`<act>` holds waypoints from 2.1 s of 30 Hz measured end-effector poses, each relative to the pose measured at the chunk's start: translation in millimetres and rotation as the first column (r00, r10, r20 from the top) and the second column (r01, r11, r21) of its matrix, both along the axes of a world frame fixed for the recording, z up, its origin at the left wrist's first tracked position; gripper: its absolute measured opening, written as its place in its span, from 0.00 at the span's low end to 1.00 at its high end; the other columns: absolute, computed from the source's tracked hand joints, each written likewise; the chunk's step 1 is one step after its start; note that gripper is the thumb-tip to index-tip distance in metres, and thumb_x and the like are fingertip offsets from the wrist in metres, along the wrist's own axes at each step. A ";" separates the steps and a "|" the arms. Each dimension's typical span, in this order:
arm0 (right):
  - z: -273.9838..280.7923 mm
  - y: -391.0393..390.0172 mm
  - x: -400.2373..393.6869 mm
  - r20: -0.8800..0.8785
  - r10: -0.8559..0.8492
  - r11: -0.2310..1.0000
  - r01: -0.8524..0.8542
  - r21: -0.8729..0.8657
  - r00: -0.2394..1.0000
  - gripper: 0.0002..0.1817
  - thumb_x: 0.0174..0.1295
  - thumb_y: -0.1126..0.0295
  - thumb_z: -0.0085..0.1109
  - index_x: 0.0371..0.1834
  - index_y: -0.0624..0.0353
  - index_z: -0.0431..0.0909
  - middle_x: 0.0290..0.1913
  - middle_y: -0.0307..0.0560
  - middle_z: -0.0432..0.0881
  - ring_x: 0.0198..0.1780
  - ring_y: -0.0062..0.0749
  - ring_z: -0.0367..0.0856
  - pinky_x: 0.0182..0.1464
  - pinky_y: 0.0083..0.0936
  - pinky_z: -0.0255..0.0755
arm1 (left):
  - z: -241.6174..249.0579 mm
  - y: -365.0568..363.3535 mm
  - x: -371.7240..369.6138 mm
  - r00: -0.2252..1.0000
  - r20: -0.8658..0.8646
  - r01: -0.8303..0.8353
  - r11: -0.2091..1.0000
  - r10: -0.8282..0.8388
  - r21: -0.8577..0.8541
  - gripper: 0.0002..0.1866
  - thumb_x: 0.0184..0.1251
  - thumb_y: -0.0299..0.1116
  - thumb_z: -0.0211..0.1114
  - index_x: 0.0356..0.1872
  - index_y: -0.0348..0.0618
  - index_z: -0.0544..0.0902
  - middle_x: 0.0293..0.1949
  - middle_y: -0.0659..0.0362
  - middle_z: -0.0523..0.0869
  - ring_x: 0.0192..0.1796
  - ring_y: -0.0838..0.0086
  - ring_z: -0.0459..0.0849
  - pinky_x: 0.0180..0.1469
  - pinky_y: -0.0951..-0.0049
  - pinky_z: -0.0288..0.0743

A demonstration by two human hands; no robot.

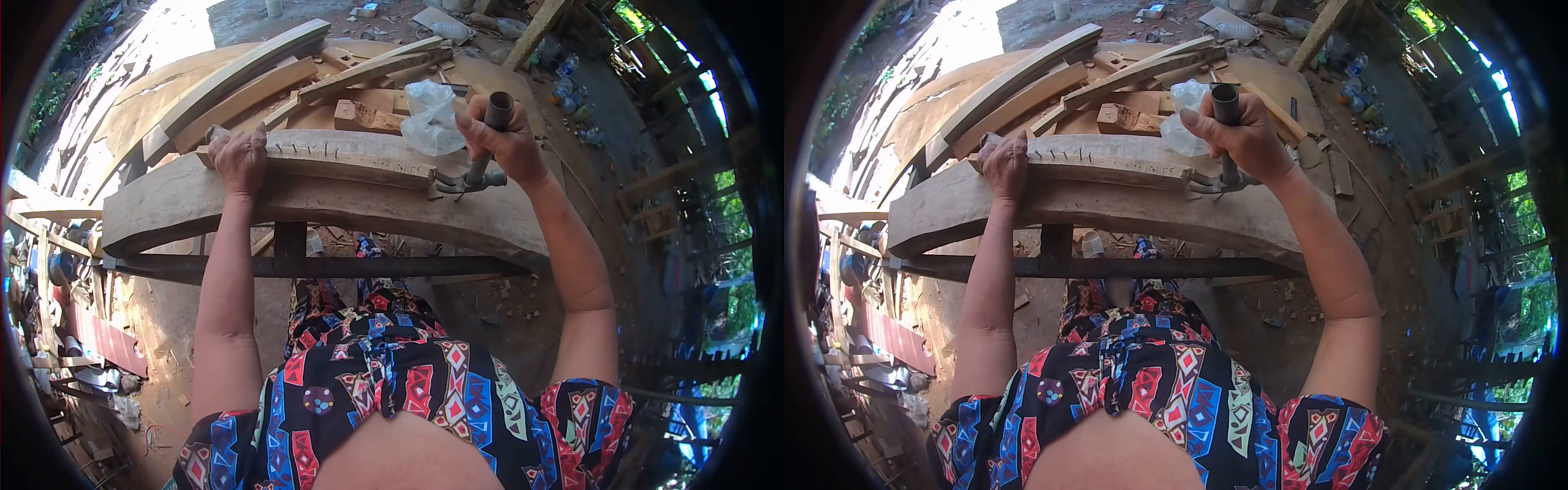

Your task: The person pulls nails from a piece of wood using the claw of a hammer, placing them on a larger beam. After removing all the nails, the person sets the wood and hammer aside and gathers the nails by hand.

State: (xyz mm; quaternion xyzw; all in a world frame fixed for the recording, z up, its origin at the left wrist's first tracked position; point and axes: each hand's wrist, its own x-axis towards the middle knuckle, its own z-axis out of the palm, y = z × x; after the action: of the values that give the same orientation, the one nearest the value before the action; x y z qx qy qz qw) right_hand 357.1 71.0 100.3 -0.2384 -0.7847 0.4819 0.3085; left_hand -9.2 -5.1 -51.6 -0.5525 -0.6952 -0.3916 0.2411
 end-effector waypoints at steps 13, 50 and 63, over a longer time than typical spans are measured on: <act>3.9 67.7 84.7 -0.571 -0.254 0.893 -0.038 -0.449 0.780 0.21 0.65 0.50 0.53 0.20 0.53 0.70 0.14 0.33 0.59 0.18 0.23 0.60 0.28 0.26 0.59 | 4.7 -1.1 3.2 0.999 0.007 -0.045 0.998 0.045 -0.050 0.22 0.66 0.49 0.52 0.16 0.50 0.80 0.22 0.61 0.80 0.33 0.64 0.76 0.48 0.65 0.60; 36.1 -9.5 -177.4 -0.044 -0.017 1.000 0.017 0.003 0.999 0.16 0.62 0.65 0.61 0.18 0.56 0.71 0.14 0.33 0.68 0.12 0.14 0.64 0.14 0.17 0.58 | 15.7 -5.3 12.1 0.994 0.104 -0.019 1.000 0.021 -0.017 0.22 0.63 0.49 0.54 0.15 0.48 0.82 0.20 0.60 0.80 0.33 0.64 0.75 0.53 0.62 0.59; 18.3 -43.5 -205.6 -0.140 0.043 0.980 -0.015 0.197 0.989 0.17 0.59 0.61 0.64 0.18 0.60 0.75 0.15 0.28 0.67 0.21 0.13 0.61 0.22 0.21 0.57 | 16.8 -3.8 14.2 0.996 0.066 -0.052 0.998 0.053 -0.024 0.22 0.64 0.49 0.55 0.15 0.49 0.82 0.21 0.60 0.79 0.34 0.64 0.76 0.52 0.61 0.60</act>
State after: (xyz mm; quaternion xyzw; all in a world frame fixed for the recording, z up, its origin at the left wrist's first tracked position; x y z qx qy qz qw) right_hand 151.6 27.5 118.6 -0.1602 -0.8073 0.4230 0.3790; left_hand 5.0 -8.9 -34.8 -0.5233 -0.7214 -0.3956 0.2217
